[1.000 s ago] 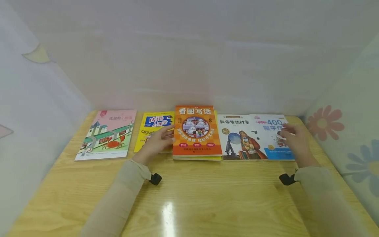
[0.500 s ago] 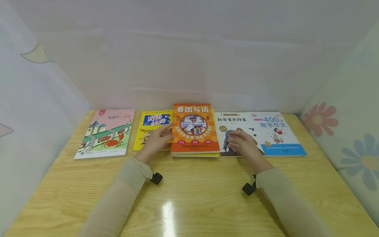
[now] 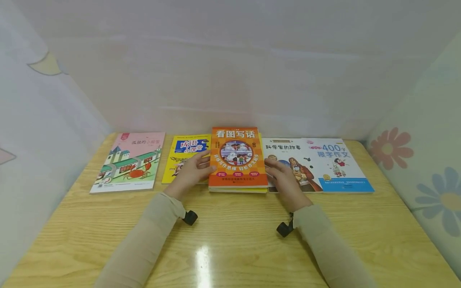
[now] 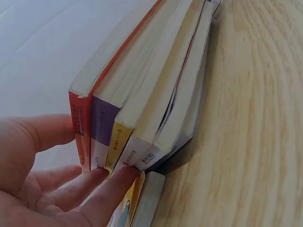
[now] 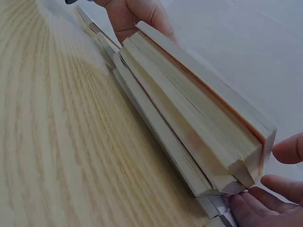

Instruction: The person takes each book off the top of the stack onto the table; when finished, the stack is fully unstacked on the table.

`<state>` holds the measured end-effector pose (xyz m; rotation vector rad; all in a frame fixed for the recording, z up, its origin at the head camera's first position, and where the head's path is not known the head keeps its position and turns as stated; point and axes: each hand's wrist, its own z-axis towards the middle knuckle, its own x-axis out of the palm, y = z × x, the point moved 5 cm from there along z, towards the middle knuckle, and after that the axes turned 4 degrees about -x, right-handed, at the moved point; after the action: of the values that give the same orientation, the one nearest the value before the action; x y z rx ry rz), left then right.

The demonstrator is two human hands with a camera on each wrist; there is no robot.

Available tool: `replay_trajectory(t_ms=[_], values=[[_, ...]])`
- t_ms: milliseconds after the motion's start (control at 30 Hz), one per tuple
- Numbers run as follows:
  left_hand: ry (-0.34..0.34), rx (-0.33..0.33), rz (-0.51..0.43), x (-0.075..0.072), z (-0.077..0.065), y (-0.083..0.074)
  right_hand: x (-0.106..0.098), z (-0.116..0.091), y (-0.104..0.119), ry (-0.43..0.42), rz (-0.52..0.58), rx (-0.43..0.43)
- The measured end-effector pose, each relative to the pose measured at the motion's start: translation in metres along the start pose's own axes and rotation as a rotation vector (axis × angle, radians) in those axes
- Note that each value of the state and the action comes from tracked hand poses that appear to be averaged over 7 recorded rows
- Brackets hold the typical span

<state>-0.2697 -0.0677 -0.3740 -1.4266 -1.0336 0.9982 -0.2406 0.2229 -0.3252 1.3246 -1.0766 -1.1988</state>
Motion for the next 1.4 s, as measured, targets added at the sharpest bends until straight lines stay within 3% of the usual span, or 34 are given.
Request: replay_trajectory(t_ms=[100, 333, 667, 967, 1067, 1167, 1300, 1400], values=[[0.021, -0.017, -0.032, -0.002, 0.002, 0.001, 0.001, 0.0, -0.001, 0.003, 0.016, -0.019], [0.08, -0.039, -0.12, -0.004, 0.0, 0.003, 0.001, 0.001, -0.003, 0.038, -0.095, -0.009], [0.065, -0.071, -0.205, -0.013, -0.001, -0.006, -0.007, 0.0, -0.01, 0.03, -0.186, 0.001], [0.08, -0.141, -0.24, -0.023, -0.011, 0.0, -0.007, 0.002, -0.015, 0.055, -0.18, -0.044], [0.116, -0.127, -0.245, -0.021, -0.016, -0.001, -0.007, 0.001, -0.014, 0.042, -0.188, -0.045], [0.138, -0.071, -0.23, -0.02, -0.023, -0.003, -0.007, 0.001, -0.013, 0.038, -0.209, -0.048], [0.127, -0.005, -0.198, -0.023, -0.034, -0.003, -0.006, 0.001, -0.013, 0.045, -0.239, -0.053], [0.112, -0.001, -0.222, -0.024, -0.043, 0.003, -0.007, -0.002, -0.014, 0.046, -0.259, -0.046]])
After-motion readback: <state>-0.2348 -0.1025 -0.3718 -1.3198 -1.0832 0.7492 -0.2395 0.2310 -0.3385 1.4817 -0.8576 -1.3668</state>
